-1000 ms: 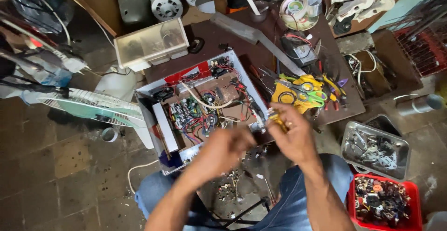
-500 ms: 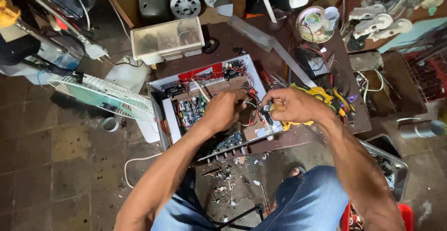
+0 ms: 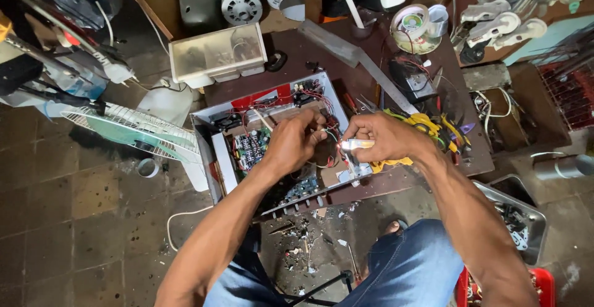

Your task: The person works on the internal wiring of an open electronic device, using a screwdriver to tighten connections on the circuit board. They also use pliers to strip or adjust wires and handle a yellow cloth to wipe components.

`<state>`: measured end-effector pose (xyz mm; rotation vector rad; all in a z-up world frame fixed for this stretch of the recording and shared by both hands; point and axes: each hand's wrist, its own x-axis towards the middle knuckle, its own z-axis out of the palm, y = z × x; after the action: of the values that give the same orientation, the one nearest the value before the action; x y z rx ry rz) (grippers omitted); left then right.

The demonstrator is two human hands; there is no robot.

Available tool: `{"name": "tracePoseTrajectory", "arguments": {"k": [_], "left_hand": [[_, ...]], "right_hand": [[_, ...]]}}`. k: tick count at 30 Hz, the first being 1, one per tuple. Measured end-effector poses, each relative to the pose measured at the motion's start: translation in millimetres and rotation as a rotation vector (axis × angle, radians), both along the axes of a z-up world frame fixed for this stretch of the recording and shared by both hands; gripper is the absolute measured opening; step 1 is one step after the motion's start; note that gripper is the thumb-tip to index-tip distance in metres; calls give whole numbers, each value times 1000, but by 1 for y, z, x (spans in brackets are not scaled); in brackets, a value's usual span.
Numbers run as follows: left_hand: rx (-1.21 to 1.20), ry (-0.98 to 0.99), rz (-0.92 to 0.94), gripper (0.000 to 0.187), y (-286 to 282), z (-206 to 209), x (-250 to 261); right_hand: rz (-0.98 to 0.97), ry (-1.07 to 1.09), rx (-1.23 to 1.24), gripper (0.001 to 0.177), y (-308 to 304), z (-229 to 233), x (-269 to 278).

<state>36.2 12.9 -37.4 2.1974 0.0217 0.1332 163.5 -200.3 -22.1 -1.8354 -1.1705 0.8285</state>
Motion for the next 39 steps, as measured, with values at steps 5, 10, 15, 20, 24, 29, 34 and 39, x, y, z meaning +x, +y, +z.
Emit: {"name": "tracePoseTrajectory", "arguments": {"k": [5, 10, 15, 20, 24, 29, 34, 39], "left_hand": [[6, -3, 7, 23, -1, 0, 0], [7, 2, 10, 23, -2, 4, 0], [-14, -14, 5, 21, -2, 7, -1], [-8, -14, -2, 21, -1, 13, -2], [-18, -34, -6, 21, 0, 11, 0], [-24, 13, -13, 22, -1, 2, 1], [-41, 42, -38, 23, -3, 6, 0], [-241, 147, -186, 31, -2, 25, -7]], "right_hand": [[-19, 22, 19, 36, 3, 9, -1], [-21, 28, 29, 36, -4, -8, 6], [-13, 45, 4, 37, -12, -17, 11], [-1, 36, -17, 36, -20, -20, 14], [15, 50, -32, 35, -17, -19, 14], [19, 26, -64, 37, -13, -8, 13], [5, 15, -101, 39, -15, 10, 8], [-188, 19, 175, 52, -36, -7, 12]]}}
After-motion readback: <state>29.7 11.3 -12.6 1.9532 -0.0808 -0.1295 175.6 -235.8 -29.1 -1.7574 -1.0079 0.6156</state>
